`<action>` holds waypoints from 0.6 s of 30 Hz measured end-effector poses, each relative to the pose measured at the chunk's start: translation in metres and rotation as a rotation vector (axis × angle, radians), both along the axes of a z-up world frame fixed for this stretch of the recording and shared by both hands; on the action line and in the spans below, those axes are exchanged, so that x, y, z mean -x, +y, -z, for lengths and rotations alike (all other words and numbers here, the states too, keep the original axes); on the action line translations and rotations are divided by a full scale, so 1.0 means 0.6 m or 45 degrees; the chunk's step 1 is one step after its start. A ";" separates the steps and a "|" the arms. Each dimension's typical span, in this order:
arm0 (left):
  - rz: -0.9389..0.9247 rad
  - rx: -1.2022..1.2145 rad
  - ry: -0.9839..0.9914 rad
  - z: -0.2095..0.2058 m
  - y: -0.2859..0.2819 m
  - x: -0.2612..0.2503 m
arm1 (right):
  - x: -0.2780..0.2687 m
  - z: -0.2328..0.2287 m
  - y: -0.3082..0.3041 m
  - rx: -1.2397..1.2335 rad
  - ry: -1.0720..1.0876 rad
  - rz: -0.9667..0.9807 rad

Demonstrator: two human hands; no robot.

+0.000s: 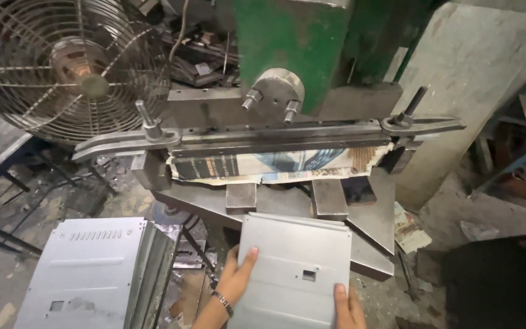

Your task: The recorder is using a manual bending machine to fold metal sheets and then stacking the completed parts.

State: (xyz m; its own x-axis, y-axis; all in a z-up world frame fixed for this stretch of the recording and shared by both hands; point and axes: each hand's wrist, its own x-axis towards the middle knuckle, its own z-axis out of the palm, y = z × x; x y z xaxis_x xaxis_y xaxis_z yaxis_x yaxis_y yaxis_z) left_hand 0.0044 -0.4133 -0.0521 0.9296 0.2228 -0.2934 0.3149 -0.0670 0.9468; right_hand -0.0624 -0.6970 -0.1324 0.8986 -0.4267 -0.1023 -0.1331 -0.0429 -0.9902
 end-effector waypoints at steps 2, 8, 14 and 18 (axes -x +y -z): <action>-0.005 0.134 0.086 -0.027 0.000 -0.006 | -0.033 -0.028 0.000 -0.120 0.051 0.000; 0.072 0.115 -0.041 -0.045 0.001 0.016 | -0.032 0.014 -0.026 -0.256 0.040 -0.123; 0.002 0.148 0.023 -0.080 0.030 0.016 | -0.023 0.006 -0.015 -0.006 0.014 -0.105; -0.006 -1.014 -0.312 -0.077 0.238 -0.054 | -0.027 0.024 -0.023 -0.010 0.001 -0.112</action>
State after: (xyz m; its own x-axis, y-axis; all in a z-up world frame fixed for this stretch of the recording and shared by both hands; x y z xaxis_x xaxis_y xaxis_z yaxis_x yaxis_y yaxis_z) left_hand 0.0370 -0.2705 -0.0061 0.9451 0.2826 0.1641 0.1084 -0.7449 0.6583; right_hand -0.0461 -0.7110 -0.1467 0.9326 -0.3450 -0.1062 -0.1300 -0.0464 -0.9904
